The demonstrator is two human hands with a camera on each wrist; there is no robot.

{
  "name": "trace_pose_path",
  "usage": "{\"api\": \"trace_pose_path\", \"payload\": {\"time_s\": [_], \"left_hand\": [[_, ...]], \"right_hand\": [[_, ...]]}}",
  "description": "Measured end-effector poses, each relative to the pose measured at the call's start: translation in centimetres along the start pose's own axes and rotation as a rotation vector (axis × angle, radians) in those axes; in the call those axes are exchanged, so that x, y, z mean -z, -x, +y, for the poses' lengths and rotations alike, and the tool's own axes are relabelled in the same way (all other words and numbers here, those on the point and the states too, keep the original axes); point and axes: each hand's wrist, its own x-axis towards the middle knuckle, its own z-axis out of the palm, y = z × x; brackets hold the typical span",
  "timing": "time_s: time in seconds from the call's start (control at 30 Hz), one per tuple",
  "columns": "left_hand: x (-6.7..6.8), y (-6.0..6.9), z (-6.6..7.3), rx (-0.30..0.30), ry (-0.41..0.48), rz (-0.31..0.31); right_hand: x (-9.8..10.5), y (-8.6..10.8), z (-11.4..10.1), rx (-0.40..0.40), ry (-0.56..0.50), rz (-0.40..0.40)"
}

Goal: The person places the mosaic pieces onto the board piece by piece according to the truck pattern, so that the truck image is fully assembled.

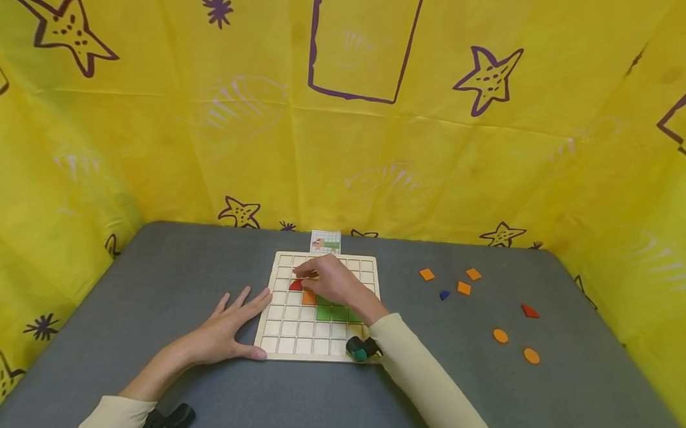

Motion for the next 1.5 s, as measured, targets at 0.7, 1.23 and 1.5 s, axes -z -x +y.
{"api": "trace_pose_path", "payload": {"time_s": [0.7,1.23,1.5], "left_hand": [[0.1,-0.3,0.1,0.017,0.014,-0.017],[0.1,-0.1,0.1,0.009,0.009,-0.005],[0.0,-0.1,0.0,0.019,0.002,-0.006]], "right_hand": [[3.6,4.4,2.0,0.002,-0.12,0.078],[7.0,9.6,5.8,-0.073,-0.107,0.229],[8.4,12.4,8.0,-0.106,-0.089,0.317]]}}
